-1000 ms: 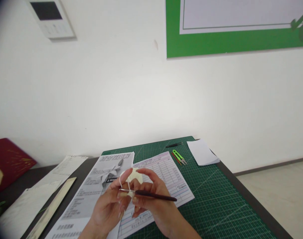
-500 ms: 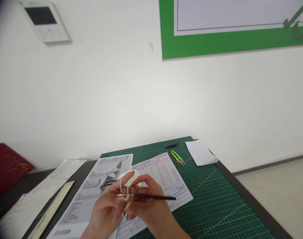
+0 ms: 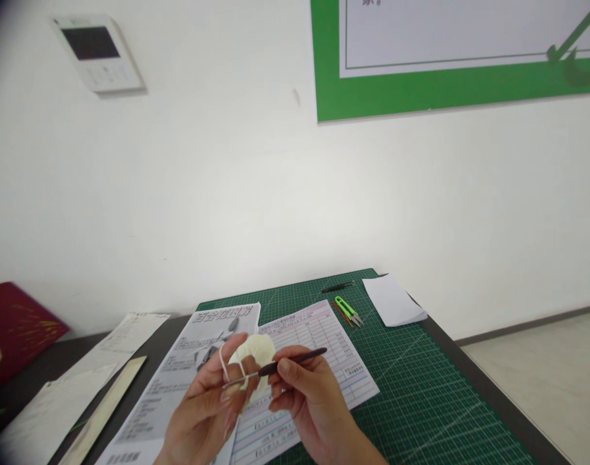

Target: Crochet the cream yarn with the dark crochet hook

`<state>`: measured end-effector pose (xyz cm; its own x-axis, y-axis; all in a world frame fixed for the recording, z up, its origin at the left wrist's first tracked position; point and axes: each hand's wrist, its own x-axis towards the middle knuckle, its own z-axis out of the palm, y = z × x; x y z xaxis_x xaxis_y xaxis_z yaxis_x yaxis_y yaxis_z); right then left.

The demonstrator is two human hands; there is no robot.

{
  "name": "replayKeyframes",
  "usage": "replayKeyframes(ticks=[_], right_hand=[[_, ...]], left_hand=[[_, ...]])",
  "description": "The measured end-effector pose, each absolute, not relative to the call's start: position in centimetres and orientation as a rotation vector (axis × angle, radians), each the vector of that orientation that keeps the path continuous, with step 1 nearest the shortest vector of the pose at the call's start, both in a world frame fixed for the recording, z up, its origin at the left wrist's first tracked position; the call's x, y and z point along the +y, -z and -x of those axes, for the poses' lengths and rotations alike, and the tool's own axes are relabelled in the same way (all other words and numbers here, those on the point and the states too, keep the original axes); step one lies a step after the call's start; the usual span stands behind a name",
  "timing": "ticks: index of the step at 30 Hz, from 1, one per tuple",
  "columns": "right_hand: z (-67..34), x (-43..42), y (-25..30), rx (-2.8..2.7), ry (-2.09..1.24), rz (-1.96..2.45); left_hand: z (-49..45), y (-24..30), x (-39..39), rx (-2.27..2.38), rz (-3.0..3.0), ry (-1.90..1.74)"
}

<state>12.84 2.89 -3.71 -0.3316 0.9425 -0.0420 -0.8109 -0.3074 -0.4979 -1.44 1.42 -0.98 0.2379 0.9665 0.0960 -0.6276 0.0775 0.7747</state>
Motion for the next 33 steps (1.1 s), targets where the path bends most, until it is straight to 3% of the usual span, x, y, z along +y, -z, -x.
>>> replayKeyframes(ticks=[11,13,16,19,21,24,27,33], right_hand=[[-12.2,2.3,3.7,-0.408,-1.747,0.447],[-12.2,2.0,3.8,-0.589,-1.564,0.526],[-12.6,1.5,3.9,-1.094,-0.986,0.567],[-13.0,1.3,3.9,-1.516,-0.448,0.421],[-13.0,1.3,3.9,-1.600,-0.373,0.353],[-12.5,1.1,4.0,-1.416,-0.584,0.431],[-11.8,1.0,4.1,-1.064,-1.004,0.540],[-11.2,1.4,4.4,-0.560,-1.758,0.347]], left_hand=[[-0.1,2.6,1.0,0.831,-1.263,-1.624],[-0.8,2.5,0.7,0.961,-1.329,-1.701],[-1.4,2.0,0.4,1.082,-1.213,-1.754],[-1.1,1.3,0.4,0.887,-0.817,-1.665],[-0.5,0.8,0.6,0.691,-0.598,-1.526],[0.3,0.4,0.9,0.509,-0.453,-1.393],[0.9,0.4,1.2,0.424,-0.466,-1.330],[1.1,0.7,1.1,0.352,-0.529,-1.277]])
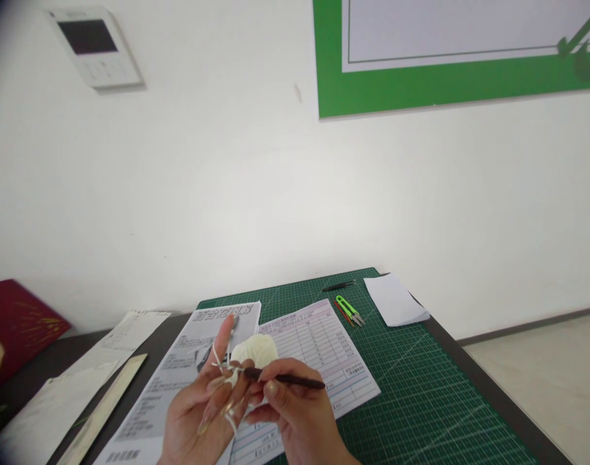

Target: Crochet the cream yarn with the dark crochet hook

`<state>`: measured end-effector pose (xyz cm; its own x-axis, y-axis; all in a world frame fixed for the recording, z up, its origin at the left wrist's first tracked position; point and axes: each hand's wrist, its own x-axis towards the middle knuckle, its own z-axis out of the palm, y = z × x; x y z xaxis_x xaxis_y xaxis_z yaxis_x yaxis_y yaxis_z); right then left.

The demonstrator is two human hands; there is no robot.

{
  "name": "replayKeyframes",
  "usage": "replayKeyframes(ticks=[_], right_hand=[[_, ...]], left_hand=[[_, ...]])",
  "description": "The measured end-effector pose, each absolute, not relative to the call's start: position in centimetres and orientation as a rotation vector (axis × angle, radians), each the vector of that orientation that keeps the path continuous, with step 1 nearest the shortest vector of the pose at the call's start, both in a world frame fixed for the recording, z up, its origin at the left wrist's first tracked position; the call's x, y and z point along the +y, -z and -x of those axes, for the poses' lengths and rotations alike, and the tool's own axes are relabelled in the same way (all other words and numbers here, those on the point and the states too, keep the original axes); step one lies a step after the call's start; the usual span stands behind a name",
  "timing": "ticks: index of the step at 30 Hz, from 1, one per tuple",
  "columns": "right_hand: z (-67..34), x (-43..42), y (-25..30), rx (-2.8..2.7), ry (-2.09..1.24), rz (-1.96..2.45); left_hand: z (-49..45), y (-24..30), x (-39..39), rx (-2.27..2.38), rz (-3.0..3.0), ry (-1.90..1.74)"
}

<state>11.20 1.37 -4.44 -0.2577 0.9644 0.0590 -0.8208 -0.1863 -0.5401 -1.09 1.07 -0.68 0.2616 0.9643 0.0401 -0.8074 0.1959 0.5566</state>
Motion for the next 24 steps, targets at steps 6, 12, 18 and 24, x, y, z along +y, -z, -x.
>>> replayKeyframes(ticks=[6,12,18,24], right_hand=[[-11.3,1.7,4.2,-0.400,-1.896,0.303],[-11.4,1.5,3.5,-0.428,-1.885,0.288],[-11.4,1.2,3.6,-0.496,-1.840,0.262],[-11.8,1.0,3.4,-0.606,-1.798,0.264]], left_hand=[[0.7,0.8,0.9,0.226,-0.521,-1.222],[0.9,1.1,1.0,0.197,-0.547,-1.204],[0.9,1.0,1.1,0.127,-0.616,-1.136],[1.0,1.0,0.9,0.115,-0.607,-1.100]])
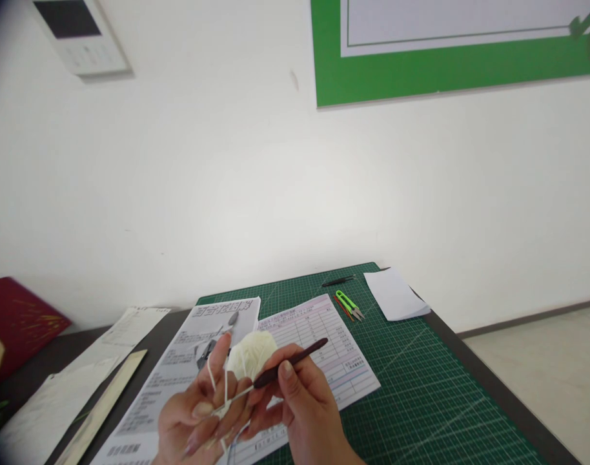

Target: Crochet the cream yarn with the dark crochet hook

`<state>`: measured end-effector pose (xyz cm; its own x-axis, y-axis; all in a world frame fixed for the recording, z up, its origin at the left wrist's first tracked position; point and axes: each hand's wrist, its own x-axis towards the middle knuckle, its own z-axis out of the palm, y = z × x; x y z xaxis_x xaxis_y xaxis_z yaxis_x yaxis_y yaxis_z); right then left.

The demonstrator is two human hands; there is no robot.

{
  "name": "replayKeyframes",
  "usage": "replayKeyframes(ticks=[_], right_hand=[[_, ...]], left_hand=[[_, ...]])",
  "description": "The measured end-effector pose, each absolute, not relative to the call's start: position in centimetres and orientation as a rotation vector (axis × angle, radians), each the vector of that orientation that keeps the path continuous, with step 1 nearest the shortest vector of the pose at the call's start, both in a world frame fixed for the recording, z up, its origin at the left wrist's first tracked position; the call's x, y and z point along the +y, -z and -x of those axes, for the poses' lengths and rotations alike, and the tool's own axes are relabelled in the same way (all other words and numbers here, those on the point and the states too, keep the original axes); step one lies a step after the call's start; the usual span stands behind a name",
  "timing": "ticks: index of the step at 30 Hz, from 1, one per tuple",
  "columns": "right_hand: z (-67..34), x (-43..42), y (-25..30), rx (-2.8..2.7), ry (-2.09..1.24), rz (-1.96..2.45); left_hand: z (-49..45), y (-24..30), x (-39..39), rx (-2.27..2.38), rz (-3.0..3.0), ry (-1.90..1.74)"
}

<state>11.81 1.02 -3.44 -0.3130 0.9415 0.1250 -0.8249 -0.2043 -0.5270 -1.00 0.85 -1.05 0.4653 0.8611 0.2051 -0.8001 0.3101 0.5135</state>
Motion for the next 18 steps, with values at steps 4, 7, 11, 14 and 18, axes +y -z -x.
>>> replayKeyframes(ticks=[4,7,11,14,18], right_hand=[[-12.08,0.80,3.16,-0.614,-1.743,0.282],[-12.12,0.75,3.15,-0.600,-1.734,0.300],[-12.18,0.82,3.19,-0.614,-1.748,0.296],[-12.26,0.89,3.07,-0.607,-1.755,0.302],[-12.27,0.89,2.98,-0.586,-1.780,0.303]], left_hand=[[1.05,1.09,0.82,0.094,-0.586,-1.075],[1.02,0.94,0.87,0.093,-0.592,-1.079],[0.87,0.64,0.89,0.132,-0.613,-1.106],[0.73,0.49,0.76,0.162,-0.601,-1.109],[0.55,0.34,0.53,0.161,-0.555,-1.093]])
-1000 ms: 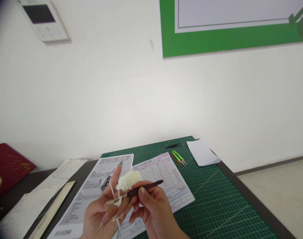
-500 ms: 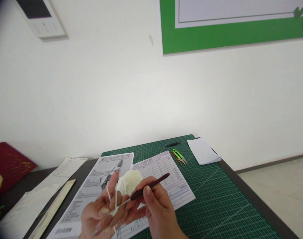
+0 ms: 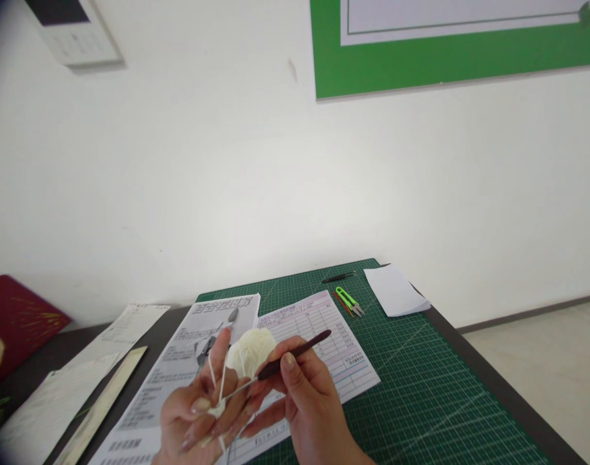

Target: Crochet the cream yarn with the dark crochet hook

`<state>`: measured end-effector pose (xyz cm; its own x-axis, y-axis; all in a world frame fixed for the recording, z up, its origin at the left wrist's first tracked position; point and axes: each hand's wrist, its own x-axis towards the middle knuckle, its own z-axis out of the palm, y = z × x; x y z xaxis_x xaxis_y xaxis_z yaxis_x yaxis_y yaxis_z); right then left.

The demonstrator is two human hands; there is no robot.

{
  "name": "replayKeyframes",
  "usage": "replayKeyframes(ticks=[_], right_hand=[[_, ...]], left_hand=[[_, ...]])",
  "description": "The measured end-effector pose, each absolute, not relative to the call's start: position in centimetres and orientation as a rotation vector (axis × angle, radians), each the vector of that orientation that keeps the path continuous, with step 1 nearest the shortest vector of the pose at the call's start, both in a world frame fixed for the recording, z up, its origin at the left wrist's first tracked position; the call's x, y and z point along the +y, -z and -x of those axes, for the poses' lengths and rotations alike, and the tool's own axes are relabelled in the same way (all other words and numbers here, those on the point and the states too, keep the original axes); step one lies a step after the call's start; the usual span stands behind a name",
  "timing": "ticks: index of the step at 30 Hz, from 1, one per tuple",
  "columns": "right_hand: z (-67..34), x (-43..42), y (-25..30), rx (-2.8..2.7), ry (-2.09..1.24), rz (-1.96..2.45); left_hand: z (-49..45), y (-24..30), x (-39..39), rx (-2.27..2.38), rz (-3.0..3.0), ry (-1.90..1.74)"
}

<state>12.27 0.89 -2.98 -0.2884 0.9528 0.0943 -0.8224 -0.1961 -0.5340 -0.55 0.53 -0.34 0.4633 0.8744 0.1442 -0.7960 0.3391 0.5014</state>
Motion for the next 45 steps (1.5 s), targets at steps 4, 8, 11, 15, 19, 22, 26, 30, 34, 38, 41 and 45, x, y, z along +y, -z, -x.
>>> replayKeyframes(ticks=[4,8,11,15,19,22,26,30,34,38,41,45], right_hand=[[-12.3,0.8,3.1,-0.604,-1.776,0.283],[-12.5,0.8,3.0,-0.666,-1.731,0.287],[-12.7,0.7,2.7,-0.709,-1.683,0.315],[-13.0,0.6,2.7,-0.784,-1.634,0.348],[-13.1,0.5,2.8,-0.845,-1.593,0.365],[-13.2,0.5,2.7,-0.874,-1.571,0.345],[-13.2,0.4,2.7,-0.872,-1.595,0.311],[-13.2,0.5,2.8,-0.880,-1.601,0.291],[-13.3,0.4,2.9,-0.946,-1.546,0.295],[-13.8,0.2,2.8,-1.074,-1.400,0.343],[-14.1,0.1,2.6,-1.217,-1.223,0.380],[-14.2,-0.1,2.3,-1.318,-1.044,0.402]], left_hand=[[0.5,0.3,0.6,0.125,-0.540,-1.096],[0.7,0.4,0.7,0.089,-0.547,-1.088],[0.9,0.5,0.8,0.105,-0.518,-1.076],[1.1,0.9,0.7,0.043,-0.511,-1.052],[1.2,1.3,0.8,0.002,-0.517,-1.049],[1.2,1.3,0.9,-0.023,-0.519,-1.035],[1.2,1.3,0.9,-0.033,-0.532,-1.039],[1.1,1.1,0.9,-0.030,-0.544,-1.054],[1.1,0.9,0.9,-0.006,-0.519,-1.058],[1.1,0.8,1.0,0.046,-0.520,-1.073],[1.1,1.0,1.1,0.107,-0.561,-1.104],[1.2,1.3,1.1,0.137,-0.562,-1.130]])
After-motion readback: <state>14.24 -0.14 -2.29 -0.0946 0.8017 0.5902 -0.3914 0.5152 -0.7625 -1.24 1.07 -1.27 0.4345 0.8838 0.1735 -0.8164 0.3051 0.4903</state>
